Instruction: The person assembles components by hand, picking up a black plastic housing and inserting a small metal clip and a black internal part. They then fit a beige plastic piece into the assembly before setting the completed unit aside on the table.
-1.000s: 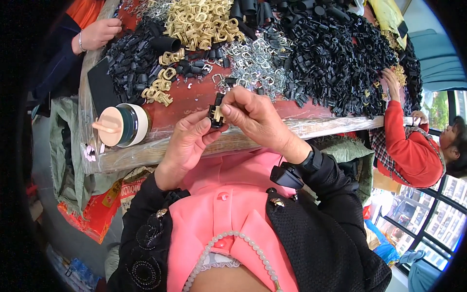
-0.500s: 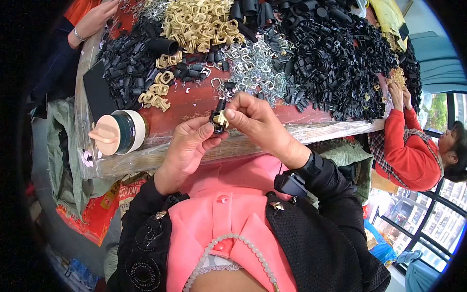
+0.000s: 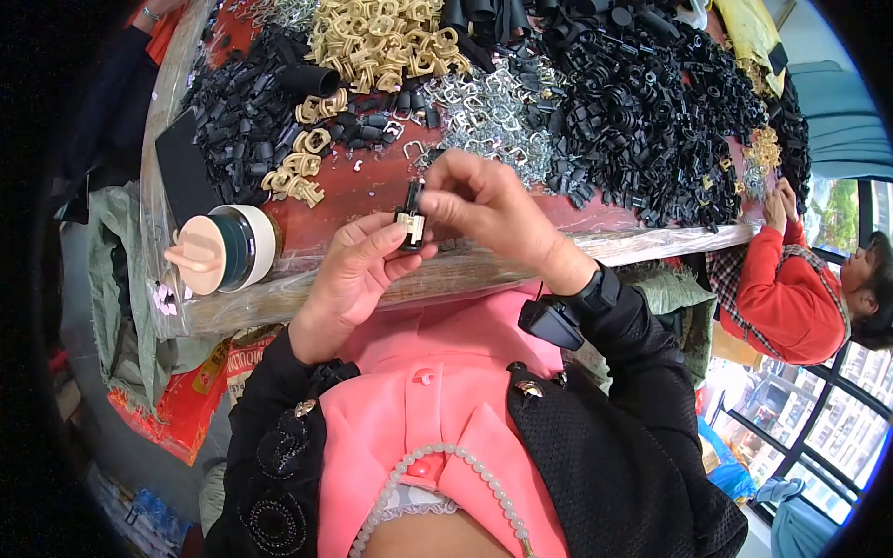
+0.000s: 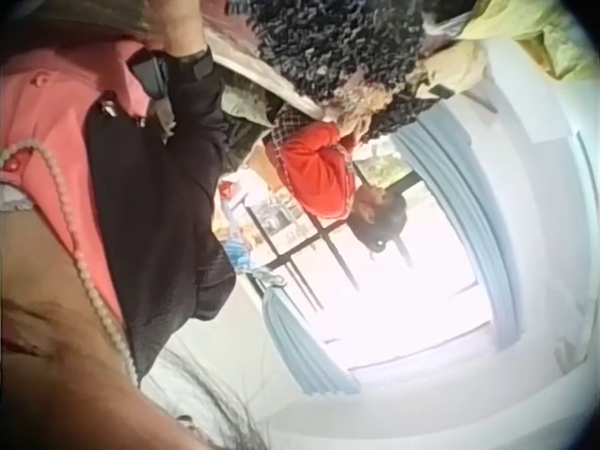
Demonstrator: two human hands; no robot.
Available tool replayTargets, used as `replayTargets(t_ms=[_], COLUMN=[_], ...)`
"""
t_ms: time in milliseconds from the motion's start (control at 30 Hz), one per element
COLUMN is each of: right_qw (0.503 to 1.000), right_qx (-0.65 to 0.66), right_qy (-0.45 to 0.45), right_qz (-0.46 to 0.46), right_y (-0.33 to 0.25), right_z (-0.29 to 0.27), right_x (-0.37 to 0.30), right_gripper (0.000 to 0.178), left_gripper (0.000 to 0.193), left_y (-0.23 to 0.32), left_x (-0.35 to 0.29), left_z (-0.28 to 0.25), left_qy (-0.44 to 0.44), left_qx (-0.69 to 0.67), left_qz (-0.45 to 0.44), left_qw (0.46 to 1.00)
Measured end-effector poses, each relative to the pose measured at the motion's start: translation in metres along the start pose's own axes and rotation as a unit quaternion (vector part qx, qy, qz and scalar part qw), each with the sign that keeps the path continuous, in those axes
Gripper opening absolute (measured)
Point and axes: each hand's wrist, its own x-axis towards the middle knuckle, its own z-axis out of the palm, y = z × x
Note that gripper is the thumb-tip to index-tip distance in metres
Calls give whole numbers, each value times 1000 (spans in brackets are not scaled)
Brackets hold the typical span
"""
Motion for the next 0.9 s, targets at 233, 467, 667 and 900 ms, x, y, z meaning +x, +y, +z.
replayTargets(t_ms=[233,467,667,900], right_qw=[780,886,962,926], right_qx=[-534,-388,266,375], right_qy=[125,123,59,33], right_qz=[-302,-224,24,22], right_y=[23,26,9,3], right_z=[-13,-17,-16,-7], right_x=[28,15,-8,-25], right_gripper=[10,13,15,17], left_gripper=[22,21,23,23], left_y=[-3,-9,-9,-13], left_x=[-5,-6,0,9], left_z=[2,8,15,28], left_qy=[-4,24,38,46], left_qx=[-5,-24,-10,8], left_qz=[33,60,75,82], left_qw=[999,998,996,996])
